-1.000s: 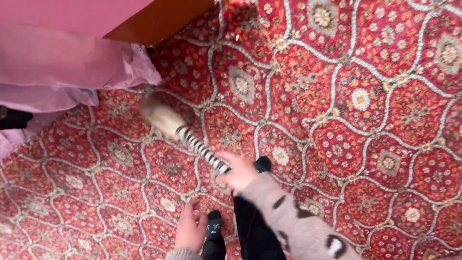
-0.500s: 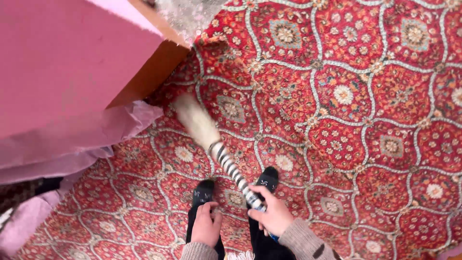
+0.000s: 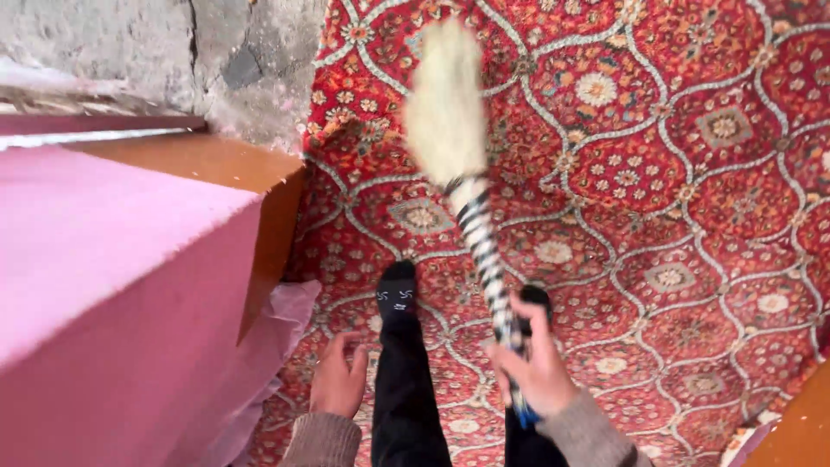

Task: Sweeping a patterned rug on a balcony using a hand broom.

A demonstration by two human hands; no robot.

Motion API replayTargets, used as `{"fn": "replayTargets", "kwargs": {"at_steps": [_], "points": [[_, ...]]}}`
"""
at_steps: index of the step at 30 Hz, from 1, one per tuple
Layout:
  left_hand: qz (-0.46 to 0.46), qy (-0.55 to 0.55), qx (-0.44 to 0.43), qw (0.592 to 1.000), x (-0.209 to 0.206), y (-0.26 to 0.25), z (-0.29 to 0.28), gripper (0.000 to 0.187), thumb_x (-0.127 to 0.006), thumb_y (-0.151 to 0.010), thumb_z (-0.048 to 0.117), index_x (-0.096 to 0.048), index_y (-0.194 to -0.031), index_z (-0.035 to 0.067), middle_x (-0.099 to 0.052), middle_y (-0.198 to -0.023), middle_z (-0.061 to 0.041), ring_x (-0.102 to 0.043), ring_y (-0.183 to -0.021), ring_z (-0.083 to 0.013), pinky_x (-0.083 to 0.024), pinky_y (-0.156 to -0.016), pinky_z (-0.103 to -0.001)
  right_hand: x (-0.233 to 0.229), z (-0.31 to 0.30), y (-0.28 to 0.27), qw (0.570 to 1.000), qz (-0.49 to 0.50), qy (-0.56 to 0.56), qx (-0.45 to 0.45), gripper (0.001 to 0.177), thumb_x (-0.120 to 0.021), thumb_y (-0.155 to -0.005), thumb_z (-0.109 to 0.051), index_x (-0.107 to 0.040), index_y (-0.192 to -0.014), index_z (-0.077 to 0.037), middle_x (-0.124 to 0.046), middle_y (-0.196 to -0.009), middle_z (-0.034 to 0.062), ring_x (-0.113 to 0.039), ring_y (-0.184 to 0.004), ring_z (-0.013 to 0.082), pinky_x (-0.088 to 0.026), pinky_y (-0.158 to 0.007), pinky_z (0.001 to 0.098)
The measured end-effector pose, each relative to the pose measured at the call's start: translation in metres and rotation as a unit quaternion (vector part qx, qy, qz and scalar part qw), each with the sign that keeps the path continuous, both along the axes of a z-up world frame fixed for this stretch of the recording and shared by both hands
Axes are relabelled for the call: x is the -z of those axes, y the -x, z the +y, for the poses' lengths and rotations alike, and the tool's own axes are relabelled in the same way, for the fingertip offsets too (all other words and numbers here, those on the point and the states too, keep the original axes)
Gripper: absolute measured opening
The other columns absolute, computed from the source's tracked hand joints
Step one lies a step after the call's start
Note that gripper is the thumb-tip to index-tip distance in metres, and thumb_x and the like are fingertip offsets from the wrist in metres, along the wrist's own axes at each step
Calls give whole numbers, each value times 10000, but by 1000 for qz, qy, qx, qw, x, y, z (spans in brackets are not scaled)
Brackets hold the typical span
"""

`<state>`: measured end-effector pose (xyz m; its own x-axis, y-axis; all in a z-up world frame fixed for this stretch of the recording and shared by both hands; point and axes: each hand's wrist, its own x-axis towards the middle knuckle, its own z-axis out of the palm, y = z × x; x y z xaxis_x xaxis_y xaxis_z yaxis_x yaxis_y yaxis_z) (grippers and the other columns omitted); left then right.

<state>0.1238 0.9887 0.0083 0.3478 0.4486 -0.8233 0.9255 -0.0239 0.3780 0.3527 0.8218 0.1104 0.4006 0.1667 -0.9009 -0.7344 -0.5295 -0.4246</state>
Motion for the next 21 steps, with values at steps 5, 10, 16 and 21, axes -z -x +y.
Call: {"fn": "replayTargets", "kwargs": {"at_steps": [5,10,16,21], "points": [[101,47,32,993,-8,22,57,332,-493,-877,270,-585,-1169,141,-657,-1137,-62,-636,-1041,-217,-486,-878,-391,-15,36,32,990,125,50,-29,574,-678,-799,14,-506,-1324,-141,-553,-636,134,-498,-398,198,-484,-378,342],[114,65,31,991,-24,5,66,285,-487,-897,269,-587,-1136,150,-657,-1127,-40,-635,-1023,-196,-491,-843,-372,-16,96,9,988,99,-52,104,531,-593,-833,-55,-327,-1286,-126,-527,-647,159,-460,-372,204,-403,-265,319],[151,109,88,979,-68,-67,55,300,-458,-929,231,-567,-1190,133,-643,-1167,-36,-627,-1051,-181,-512,-911,-367,-6,140,-35,988,134,-54,56,554,-560,-869,-113,-274,-1340,-171,-489,-711,120,-455,-462,178,-401,-348,306],[86,106,171,976,-47,-65,43,326,-445,-914,258,-550,-1206,159,-586,-1214,-66,-597,-1071,-239,-482,-866,-421,-50,76,16,973,225,37,-22,535,-578,-905,-67,-319,-1351,-207,-515,-633,110,-446,-405,203,-406,-318,285]]}}
